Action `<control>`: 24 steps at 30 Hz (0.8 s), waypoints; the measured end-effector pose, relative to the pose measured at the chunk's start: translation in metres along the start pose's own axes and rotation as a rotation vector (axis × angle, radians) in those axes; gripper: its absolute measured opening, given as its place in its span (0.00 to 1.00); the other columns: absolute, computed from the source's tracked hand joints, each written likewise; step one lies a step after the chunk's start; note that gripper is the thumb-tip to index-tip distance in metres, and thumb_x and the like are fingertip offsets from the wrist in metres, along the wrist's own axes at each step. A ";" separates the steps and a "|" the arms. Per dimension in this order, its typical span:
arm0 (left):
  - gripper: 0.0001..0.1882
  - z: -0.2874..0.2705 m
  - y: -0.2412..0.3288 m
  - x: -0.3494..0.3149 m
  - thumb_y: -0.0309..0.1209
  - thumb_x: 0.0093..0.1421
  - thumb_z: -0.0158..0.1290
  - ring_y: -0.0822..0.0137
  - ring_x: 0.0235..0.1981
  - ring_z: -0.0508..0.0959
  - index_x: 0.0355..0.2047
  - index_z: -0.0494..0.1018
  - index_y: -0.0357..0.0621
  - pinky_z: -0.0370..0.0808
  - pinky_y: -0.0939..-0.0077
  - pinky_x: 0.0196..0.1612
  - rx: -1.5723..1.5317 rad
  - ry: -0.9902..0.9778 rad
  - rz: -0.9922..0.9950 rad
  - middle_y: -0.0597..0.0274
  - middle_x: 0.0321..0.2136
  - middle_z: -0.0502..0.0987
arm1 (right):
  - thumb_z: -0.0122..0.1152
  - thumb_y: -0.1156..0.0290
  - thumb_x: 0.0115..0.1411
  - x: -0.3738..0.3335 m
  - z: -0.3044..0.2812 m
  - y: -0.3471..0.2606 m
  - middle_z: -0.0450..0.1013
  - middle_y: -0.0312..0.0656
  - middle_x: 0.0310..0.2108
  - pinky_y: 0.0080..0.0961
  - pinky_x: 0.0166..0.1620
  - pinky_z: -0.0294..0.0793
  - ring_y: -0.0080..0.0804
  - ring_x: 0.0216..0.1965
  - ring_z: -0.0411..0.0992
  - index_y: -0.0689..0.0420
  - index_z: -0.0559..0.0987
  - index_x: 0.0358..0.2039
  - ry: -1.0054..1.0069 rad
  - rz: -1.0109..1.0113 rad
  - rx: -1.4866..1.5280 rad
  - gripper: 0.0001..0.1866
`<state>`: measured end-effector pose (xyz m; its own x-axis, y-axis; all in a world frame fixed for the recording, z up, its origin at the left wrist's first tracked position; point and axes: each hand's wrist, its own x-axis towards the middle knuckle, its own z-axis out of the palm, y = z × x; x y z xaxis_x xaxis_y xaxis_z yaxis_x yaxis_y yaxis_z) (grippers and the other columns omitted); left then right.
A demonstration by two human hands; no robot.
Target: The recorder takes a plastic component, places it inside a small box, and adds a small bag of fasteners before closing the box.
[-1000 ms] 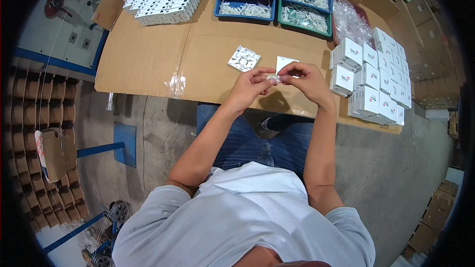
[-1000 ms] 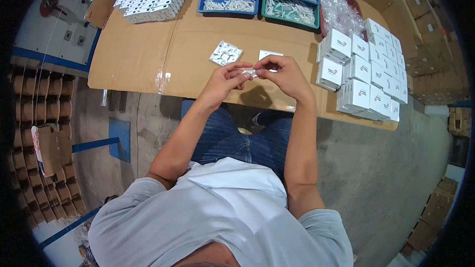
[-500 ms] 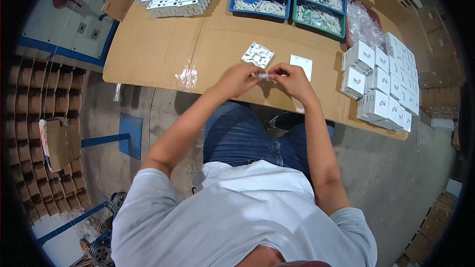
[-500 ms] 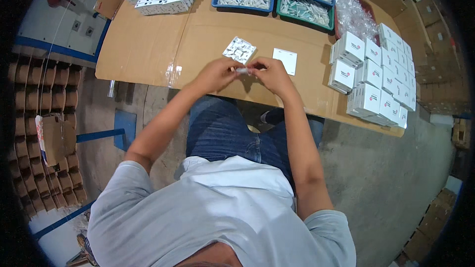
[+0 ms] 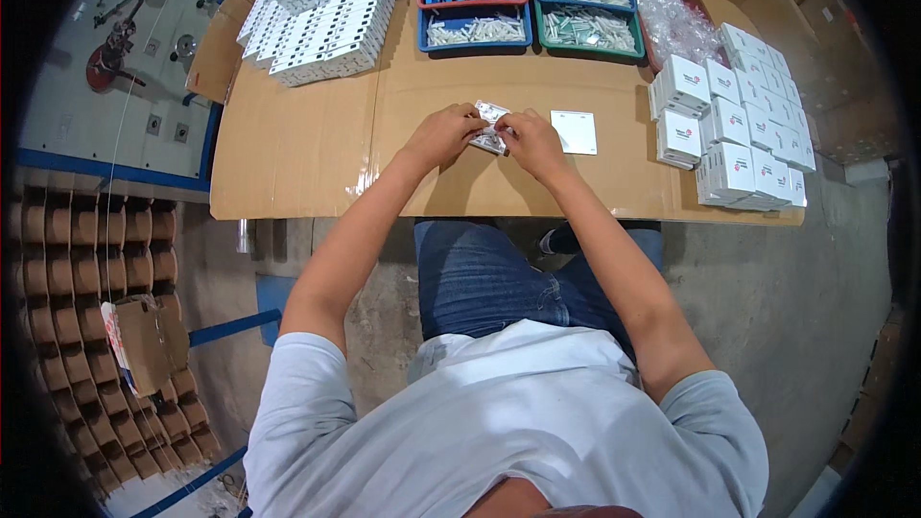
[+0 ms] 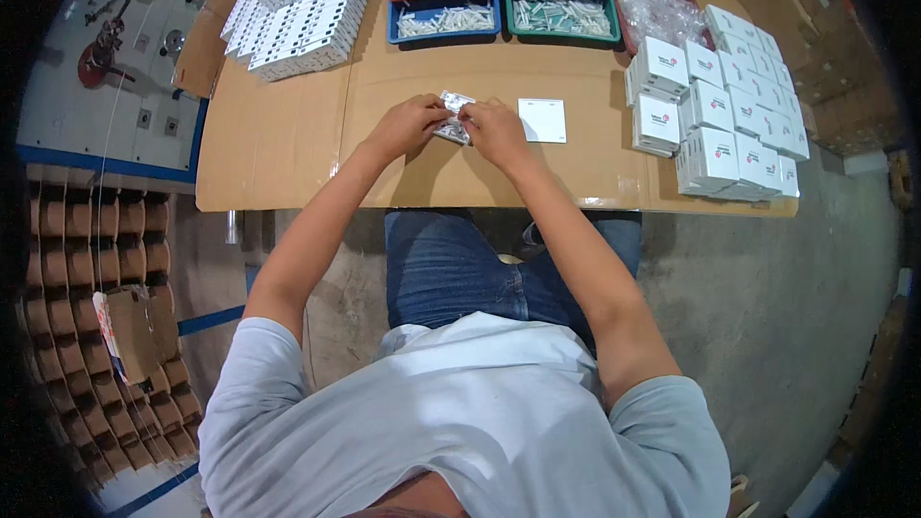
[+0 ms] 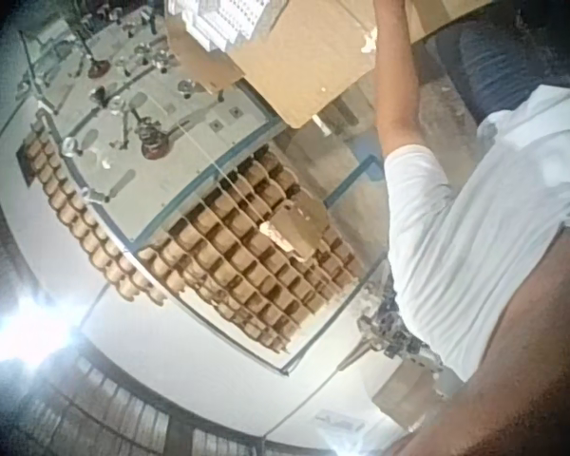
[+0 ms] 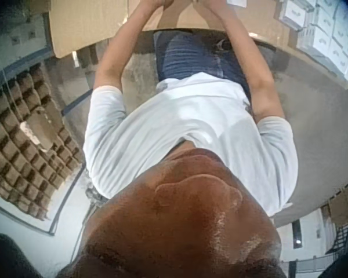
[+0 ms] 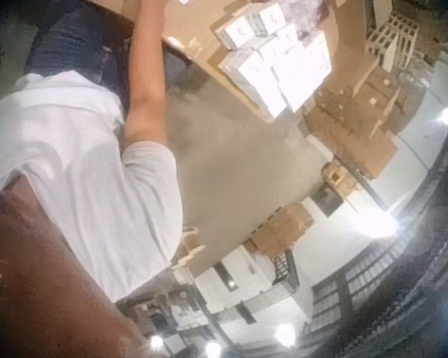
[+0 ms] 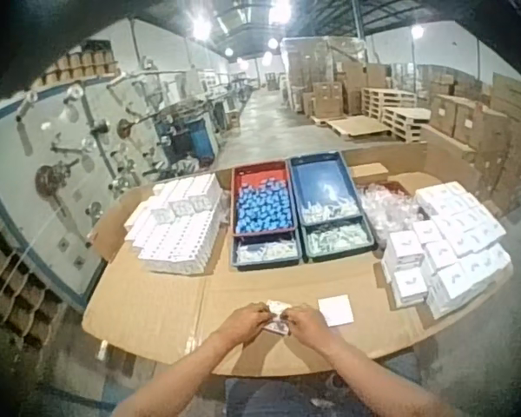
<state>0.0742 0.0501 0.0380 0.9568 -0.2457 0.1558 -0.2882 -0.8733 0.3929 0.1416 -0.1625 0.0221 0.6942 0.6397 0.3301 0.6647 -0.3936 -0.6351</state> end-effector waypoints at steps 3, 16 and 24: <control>0.13 -0.001 -0.003 0.004 0.26 0.59 0.59 0.52 0.44 0.81 0.44 0.83 0.45 0.78 0.61 0.47 -0.003 -0.005 -0.003 0.55 0.43 0.80 | 0.65 0.71 0.56 0.002 0.001 0.001 0.80 0.43 0.31 0.43 0.40 0.75 0.46 0.37 0.76 0.51 0.85 0.33 0.010 0.012 -0.023 0.05; 0.08 0.003 0.005 -0.001 0.33 0.62 0.60 0.52 0.36 0.82 0.39 0.81 0.44 0.78 0.62 0.39 -0.075 0.153 -0.030 0.54 0.36 0.82 | 0.63 0.69 0.56 -0.002 0.002 0.014 0.77 0.37 0.35 0.42 0.46 0.71 0.39 0.42 0.76 0.50 0.86 0.32 -0.011 -0.077 -0.154 0.06; 0.06 0.012 0.016 -0.012 0.26 0.60 0.61 0.54 0.36 0.82 0.38 0.81 0.41 0.78 0.65 0.39 -0.234 0.259 -0.124 0.57 0.36 0.81 | 0.62 0.71 0.57 0.002 -0.003 0.009 0.76 0.38 0.36 0.41 0.44 0.69 0.39 0.42 0.76 0.52 0.83 0.31 -0.040 -0.011 -0.185 0.04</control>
<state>0.0583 0.0339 0.0316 0.9520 -0.0033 0.3061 -0.2005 -0.7623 0.6154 0.1498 -0.1665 0.0192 0.6773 0.6689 0.3064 0.7144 -0.4985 -0.4911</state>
